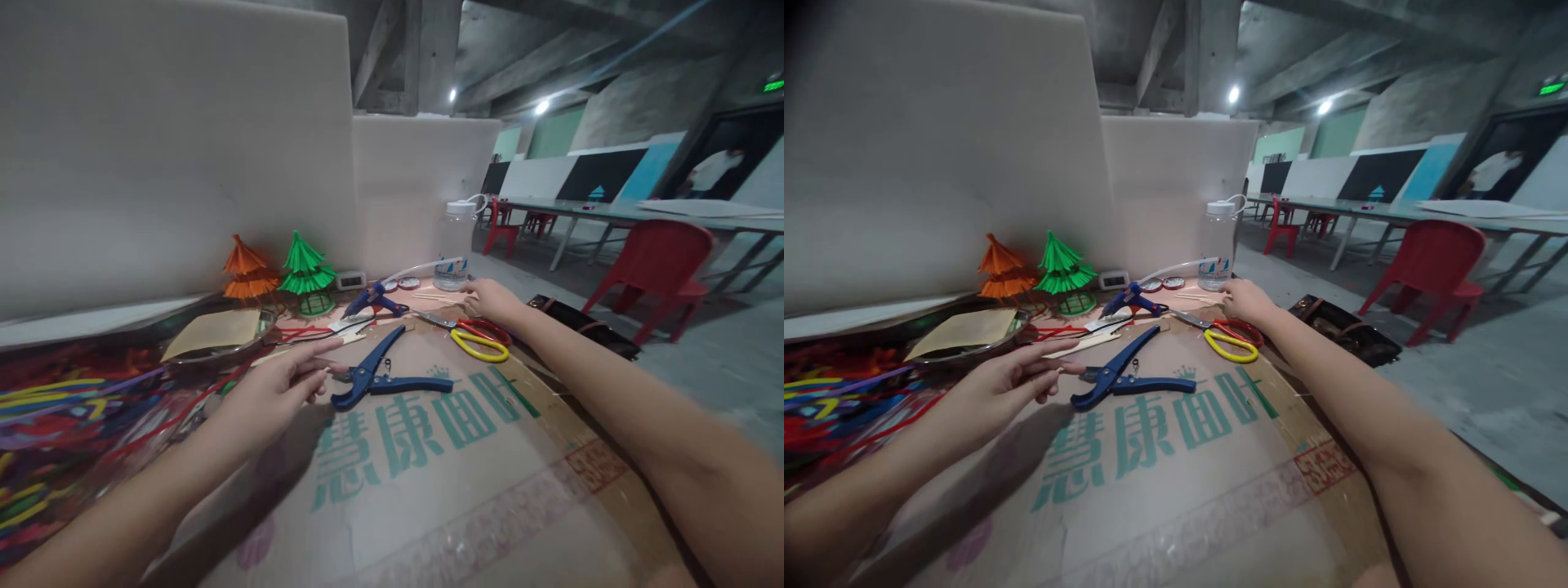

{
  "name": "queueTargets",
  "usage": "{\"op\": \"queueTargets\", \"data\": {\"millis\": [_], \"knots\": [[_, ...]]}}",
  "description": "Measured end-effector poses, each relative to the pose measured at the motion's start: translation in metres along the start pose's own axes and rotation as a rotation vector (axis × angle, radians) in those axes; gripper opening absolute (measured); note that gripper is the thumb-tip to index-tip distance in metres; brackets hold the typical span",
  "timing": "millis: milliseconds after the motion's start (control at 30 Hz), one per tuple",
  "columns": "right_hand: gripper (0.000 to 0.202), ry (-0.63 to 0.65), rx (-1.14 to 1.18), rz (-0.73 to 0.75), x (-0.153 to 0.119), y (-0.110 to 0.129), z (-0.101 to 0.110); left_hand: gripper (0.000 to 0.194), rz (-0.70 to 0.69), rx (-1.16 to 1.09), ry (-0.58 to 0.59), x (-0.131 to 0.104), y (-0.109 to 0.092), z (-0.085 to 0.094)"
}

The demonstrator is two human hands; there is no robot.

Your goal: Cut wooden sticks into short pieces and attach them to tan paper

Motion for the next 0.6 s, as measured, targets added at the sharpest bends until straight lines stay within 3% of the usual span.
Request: {"op": "queueTargets", "data": {"millis": [133, 333, 600], "knots": [[0.031, 0.055, -0.02, -0.03, -0.007, -0.012, 0.005, 0.047, -0.074, 0.12, -0.046, -0.004, -0.019, 0.008], [0.033, 0.081, -0.055, -0.012, -0.008, -0.005, -0.002, 0.038, -0.135, 0.242, -0.169, -0.007, -0.034, 0.024], [0.033, 0.112, -0.096, -0.006, 0.019, 0.004, -0.026, 0.048, -0.083, 0.227, -0.091, -0.007, -0.029, 0.017]]}}
Point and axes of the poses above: each hand's wrist, its own x-axis towards the middle knuckle, its own z-axis out of the back of the hand, y = z × x, the point moved 10 cm from there along x, towards the middle knuckle, and after that the axes turned 6 degrees about -x, right-handed, at the moved point
